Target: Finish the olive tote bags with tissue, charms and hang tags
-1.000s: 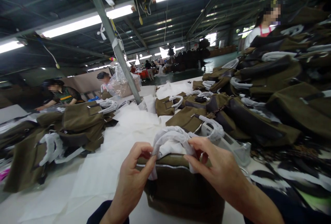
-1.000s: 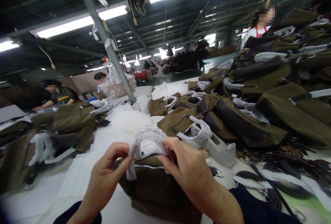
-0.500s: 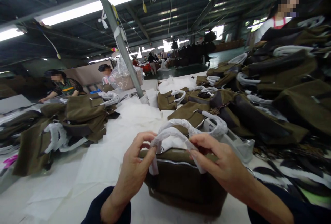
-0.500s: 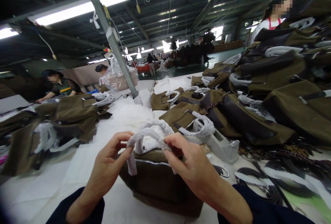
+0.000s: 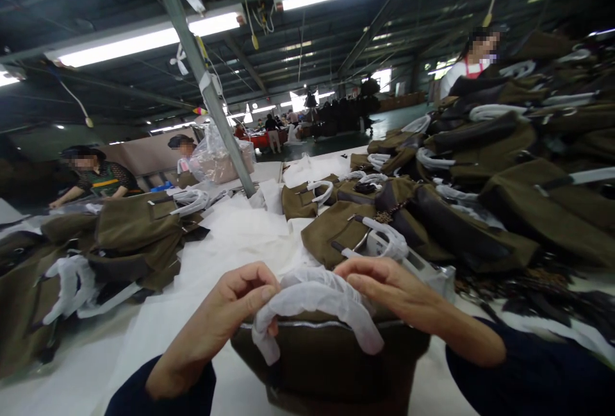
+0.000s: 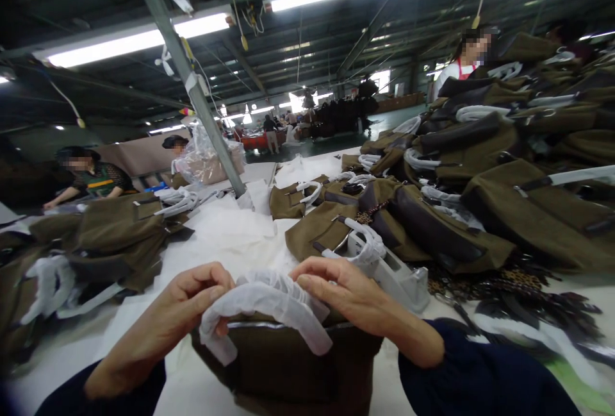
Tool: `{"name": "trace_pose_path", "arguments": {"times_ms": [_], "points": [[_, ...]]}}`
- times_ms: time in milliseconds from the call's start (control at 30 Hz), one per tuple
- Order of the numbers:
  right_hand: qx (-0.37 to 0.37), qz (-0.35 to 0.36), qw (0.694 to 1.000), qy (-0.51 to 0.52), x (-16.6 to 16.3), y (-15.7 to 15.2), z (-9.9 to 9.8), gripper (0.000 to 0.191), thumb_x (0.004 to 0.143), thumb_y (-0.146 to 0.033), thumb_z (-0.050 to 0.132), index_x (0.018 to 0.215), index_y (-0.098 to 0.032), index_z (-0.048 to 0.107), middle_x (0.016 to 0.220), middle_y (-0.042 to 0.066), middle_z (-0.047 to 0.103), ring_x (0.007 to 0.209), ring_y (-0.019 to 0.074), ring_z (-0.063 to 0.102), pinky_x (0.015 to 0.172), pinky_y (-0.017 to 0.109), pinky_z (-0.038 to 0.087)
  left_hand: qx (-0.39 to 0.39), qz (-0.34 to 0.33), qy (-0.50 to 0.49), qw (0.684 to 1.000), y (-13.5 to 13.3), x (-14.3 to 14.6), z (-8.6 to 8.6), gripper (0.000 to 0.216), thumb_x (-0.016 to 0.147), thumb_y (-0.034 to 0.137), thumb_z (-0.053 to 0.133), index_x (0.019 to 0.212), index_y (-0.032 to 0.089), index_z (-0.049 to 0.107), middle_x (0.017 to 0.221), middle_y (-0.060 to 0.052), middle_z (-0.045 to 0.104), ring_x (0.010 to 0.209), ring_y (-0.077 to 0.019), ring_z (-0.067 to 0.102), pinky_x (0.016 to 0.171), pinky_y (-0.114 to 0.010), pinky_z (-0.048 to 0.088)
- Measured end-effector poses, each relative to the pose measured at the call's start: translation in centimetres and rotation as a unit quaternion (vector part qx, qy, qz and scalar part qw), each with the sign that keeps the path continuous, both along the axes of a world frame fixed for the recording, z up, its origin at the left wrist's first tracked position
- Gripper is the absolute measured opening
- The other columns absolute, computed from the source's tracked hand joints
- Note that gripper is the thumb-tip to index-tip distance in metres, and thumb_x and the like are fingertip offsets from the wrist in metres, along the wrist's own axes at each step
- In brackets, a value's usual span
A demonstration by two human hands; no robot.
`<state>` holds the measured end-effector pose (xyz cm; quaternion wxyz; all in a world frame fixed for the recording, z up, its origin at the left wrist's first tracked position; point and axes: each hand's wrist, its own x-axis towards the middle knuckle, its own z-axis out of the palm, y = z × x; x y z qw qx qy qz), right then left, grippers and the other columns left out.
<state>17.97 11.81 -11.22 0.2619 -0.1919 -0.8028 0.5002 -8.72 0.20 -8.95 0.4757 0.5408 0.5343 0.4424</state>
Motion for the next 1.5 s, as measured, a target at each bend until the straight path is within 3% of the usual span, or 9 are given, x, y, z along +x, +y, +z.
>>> {"name": "trace_pose_path", "arguments": {"times_ms": [133,233,467,667,833,933,1000,1167,1500], "points": [[-0.086,0.075,0.993,-0.007,0.1,0.3,0.1,0.042,0.098,-0.052,0.045,0.091,-0.017,0.067,0.084,0.003,0.065,0.075,0.0157,0.058,0.069,0.027,0.046,0.074,0.042,0.058,0.995,1.5,0.4,0.9,0.026,0.086,0.035,0.069,0.109,0.024,0.061,0.094,-0.001,0.063,0.078,-0.0142,0.062,0.067,-0.023,0.049],[-0.109,0.066,0.992,-0.007,-0.1,0.8,0.1,0.042,0.094,-0.053,0.052,0.085,-0.015,0.065,0.078,0.001,0.061,0.071,0.0136,0.054,0.065,0.024,0.042,0.065,-0.033,0.101,0.992,2.4,0.7,1.5,0.028,0.087,0.035,0.066,0.113,0.023,0.068,0.111,-0.007,0.064,0.095,-0.0193,0.061,0.079,-0.028,0.049],[-0.112,0.084,0.990,-0.032,-0.3,2.6,0.8,0.036,0.087,-0.050,0.061,0.077,-0.015,0.057,0.068,-0.003,0.050,0.061,0.0097,0.040,0.055,0.020,0.029,-0.023,-0.083,0.032,0.996,2.4,1.0,2.1,0.020,0.083,0.035,0.072,0.085,0.016,0.066,0.077,-0.001,0.063,0.070,-0.0123,0.054,0.064,-0.021,0.041],[0.325,-0.059,0.942,-0.056,-1.2,3.4,1.2,0.016,0.087,-0.016,0.049,0.073,-0.016,0.055,0.068,-0.001,0.054,0.062,0.0115,0.044,0.058,0.024,0.029,0.068,-0.012,0.232,0.970,1.1,2.6,2.2,0.020,0.090,0.037,0.059,0.084,0.019,0.063,0.075,0.001,0.059,0.068,-0.0135,0.051,0.059,-0.023,0.037],[0.501,-0.173,0.847,0.033,-2.4,3.0,-0.4,0.023,0.096,-0.019,0.040,0.076,-0.018,0.051,0.069,0.001,0.053,0.062,0.0129,0.045,0.059,0.026,0.030,0.222,0.180,0.449,0.846,1.5,3.2,0.1,0.011,0.084,0.015,0.052,0.077,0.023,0.049,0.072,0.004,0.050,0.066,-0.0144,0.047,0.063,-0.027,0.033],[0.435,-0.188,0.881,0.019,-2.8,2.9,-0.5,0.016,0.094,-0.019,0.044,0.081,-0.018,0.052,0.074,0.002,0.056,0.066,0.0133,0.049,0.062,0.026,0.034,0.217,0.259,0.449,0.827,2.3,3.0,-0.9,0.013,0.081,0.014,0.052,0.080,0.024,0.045,0.071,0.005,0.048,0.062,-0.0144,0.046,0.063,-0.028,0.033],[0.320,-0.183,0.930,0.004,-2.9,3.0,0.1,0.003,0.090,-0.021,0.054,0.090,-0.018,0.054,0.080,0.001,0.060,0.069,0.0135,0.052,0.064,0.025,0.037,0.195,0.250,0.374,0.871,2.8,3.0,-0.7,0.012,0.081,0.016,0.055,0.085,0.024,0.047,0.075,0.004,0.054,0.068,-0.0149,0.053,0.069,-0.027,0.039],[0.017,0.006,0.999,0.042,-1.9,3.0,2.5,0.041,0.093,-0.034,0.055,0.131,-0.020,0.048,0.103,0.004,0.066,0.090,0.0158,0.060,0.076,0.026,0.047,0.104,0.088,0.113,0.984,3.3,3.3,1.4,0.031,0.083,0.018,0.052,0.113,0.021,0.055,0.101,-0.002,0.068,0.090,-0.0181,0.064,0.078,-0.028,0.047],[0.074,0.046,0.995,-0.047,-3.2,2.8,3.0,0.020,0.085,-0.034,0.065,0.093,-0.016,0.063,0.070,-0.004,0.053,0.062,0.0097,0.045,0.054,0.021,0.031,0.061,0.002,0.078,0.995,3.4,3.5,2.2,0.040,0.087,0.039,0.062,0.125,0.024,0.058,0.091,-0.001,0.066,0.073,-0.0148,0.059,0.067,-0.025,0.046]]}}
